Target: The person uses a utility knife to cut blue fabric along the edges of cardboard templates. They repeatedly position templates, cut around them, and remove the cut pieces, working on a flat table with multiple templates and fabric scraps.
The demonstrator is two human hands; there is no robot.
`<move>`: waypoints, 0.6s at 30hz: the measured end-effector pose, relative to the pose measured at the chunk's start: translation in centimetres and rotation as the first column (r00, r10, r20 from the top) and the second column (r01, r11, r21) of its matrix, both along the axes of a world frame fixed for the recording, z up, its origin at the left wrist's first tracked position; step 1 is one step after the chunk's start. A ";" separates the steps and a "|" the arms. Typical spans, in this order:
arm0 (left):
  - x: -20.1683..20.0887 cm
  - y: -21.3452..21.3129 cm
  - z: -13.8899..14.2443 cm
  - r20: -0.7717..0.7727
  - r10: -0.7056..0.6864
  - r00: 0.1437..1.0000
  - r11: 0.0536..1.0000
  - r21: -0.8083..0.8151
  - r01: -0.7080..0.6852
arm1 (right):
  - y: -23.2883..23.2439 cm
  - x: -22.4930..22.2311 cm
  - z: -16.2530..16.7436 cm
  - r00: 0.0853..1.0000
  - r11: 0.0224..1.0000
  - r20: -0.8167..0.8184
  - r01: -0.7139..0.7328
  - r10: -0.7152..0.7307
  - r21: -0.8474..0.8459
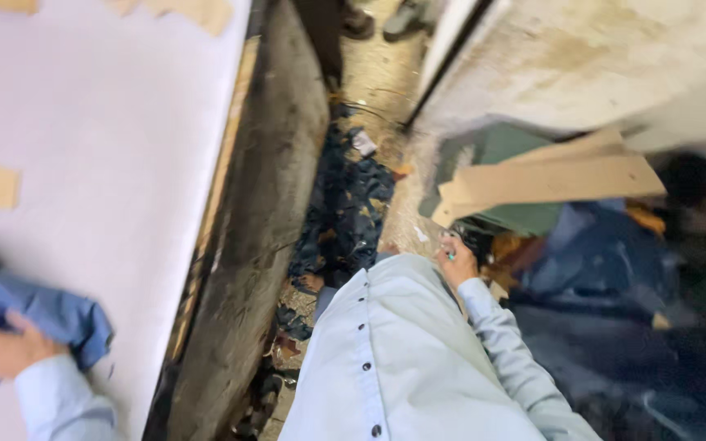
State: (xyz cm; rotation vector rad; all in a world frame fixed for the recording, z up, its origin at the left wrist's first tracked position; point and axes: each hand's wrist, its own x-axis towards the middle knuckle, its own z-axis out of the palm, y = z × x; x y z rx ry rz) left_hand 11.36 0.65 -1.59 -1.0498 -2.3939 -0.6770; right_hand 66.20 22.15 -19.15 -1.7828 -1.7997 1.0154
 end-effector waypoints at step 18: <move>5.1 -4.6 16.8 0.667 -0.475 0.574 0.598 -0.234 0.767 | -3.4 -39.4 26.6 -0.265 -0.150 -0.274 -0.914 0.924 0.378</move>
